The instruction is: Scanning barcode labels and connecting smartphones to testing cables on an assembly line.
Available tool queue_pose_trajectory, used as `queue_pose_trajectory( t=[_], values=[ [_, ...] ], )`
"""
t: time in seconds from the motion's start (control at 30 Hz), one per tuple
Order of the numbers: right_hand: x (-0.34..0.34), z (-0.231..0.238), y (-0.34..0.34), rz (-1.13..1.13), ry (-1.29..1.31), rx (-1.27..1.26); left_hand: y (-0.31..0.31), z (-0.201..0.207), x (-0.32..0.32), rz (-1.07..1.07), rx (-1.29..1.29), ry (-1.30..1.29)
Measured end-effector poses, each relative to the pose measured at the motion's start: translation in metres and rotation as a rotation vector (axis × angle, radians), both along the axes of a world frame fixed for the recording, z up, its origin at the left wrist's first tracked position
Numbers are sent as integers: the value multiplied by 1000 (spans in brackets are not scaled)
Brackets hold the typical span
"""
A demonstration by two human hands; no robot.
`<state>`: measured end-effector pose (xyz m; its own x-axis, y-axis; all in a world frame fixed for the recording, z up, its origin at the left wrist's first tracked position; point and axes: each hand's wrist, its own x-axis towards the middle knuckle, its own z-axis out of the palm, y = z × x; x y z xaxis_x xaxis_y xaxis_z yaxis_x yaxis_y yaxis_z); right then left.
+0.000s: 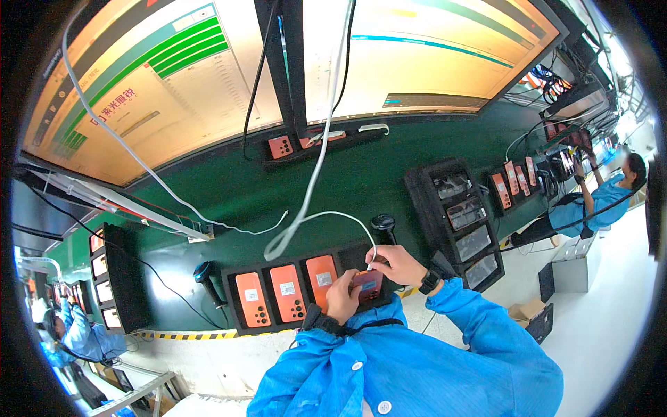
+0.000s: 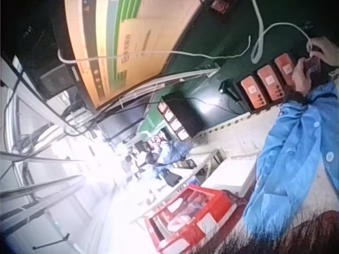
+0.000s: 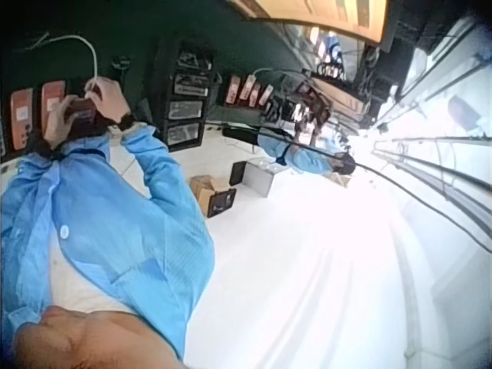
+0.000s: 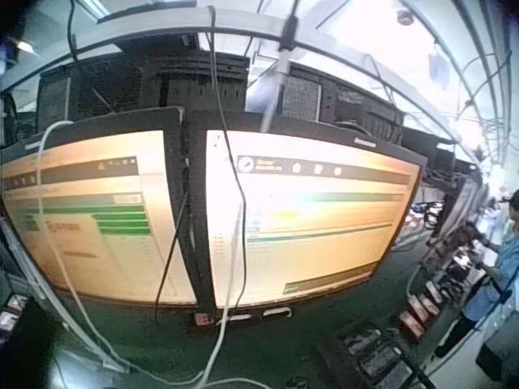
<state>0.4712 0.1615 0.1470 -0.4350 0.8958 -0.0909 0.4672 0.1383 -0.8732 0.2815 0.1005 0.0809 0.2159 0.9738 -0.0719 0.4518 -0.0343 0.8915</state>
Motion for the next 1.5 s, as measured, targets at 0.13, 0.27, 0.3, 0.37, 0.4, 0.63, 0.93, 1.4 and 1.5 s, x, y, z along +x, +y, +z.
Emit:
queue_pose_trajectory(
  t=[0.13,0.27,0.3,0.37,0.4,0.63,0.93,1.4,1.5],
  values=[
    [-2,10,2,63,-23,-1,-1,-4,2,-5,28,-4],
    [-4,10,-3,120,-255,271,-3,-3,0,8,18,-11],
    [-3,9,-4,122,-325,261,-4,-2,-1,14,20,-6],
    [-2,-13,14,78,-221,229,1,3,-4,27,-3,64],
    [-2,-26,27,35,-120,188,5,1,-9,38,10,72],
    [-64,-109,50,-662,-46,279,-10,-10,-108,429,32,-107],
    [-272,44,66,-161,502,296,-28,-78,-315,932,25,589],
    [-139,-68,-221,-322,-222,-9,-65,-19,-342,458,-446,-396],
    [-126,-85,-262,-351,-314,-9,-84,-13,-324,351,-649,-473]
  ],
)
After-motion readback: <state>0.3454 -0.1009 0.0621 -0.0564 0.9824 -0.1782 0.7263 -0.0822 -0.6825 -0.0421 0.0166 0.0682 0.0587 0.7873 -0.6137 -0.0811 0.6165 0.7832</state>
